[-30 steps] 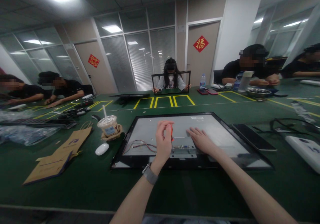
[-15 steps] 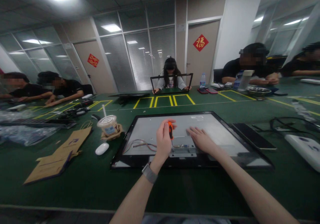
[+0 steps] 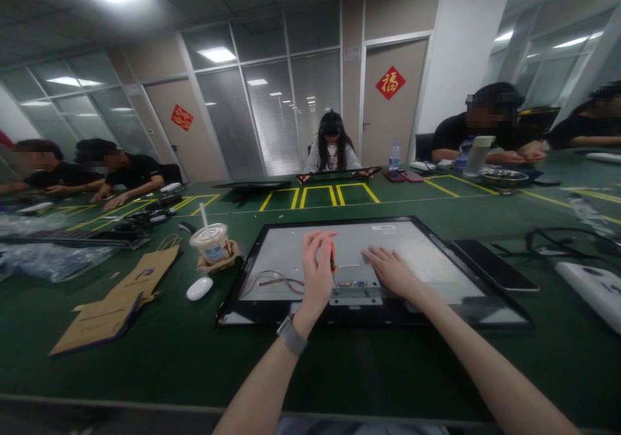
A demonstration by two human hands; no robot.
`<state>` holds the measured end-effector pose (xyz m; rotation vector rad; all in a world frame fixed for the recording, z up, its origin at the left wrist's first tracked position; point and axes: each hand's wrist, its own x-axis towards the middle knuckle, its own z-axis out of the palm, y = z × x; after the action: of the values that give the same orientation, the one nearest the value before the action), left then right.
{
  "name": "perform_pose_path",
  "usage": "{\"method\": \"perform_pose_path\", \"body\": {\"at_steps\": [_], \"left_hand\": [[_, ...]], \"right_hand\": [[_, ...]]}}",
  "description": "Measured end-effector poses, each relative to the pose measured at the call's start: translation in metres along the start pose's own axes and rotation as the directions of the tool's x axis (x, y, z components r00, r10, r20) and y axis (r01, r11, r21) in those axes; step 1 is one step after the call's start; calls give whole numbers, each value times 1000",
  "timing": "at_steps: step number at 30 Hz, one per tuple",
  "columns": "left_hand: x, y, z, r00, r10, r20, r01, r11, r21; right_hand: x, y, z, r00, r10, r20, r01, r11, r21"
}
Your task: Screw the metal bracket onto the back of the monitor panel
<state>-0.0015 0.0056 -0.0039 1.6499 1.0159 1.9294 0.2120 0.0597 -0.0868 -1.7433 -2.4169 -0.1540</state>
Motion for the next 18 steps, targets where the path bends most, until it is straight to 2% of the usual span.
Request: {"method": "perform_pose_path", "body": {"at_steps": [6, 10, 14, 18], "left_hand": [[-2, 2, -1, 996, 10, 92, -11, 1000, 11], [-2, 1, -1, 995, 94, 45, -97, 992, 78], [-1, 1, -1, 996, 93, 4, -93, 992, 88], [-2, 1, -2, 996, 74, 43, -75, 997, 26]], "right_hand": [[0, -1, -3, 1000, -3, 7, 3, 1000, -3], [0, -3, -4, 1000, 0, 18, 0, 1000, -9], [0, -2, -2, 1000, -5, 11, 5, 1000, -15], [0, -2, -2, 1000, 4, 3, -4, 1000, -11]]}}
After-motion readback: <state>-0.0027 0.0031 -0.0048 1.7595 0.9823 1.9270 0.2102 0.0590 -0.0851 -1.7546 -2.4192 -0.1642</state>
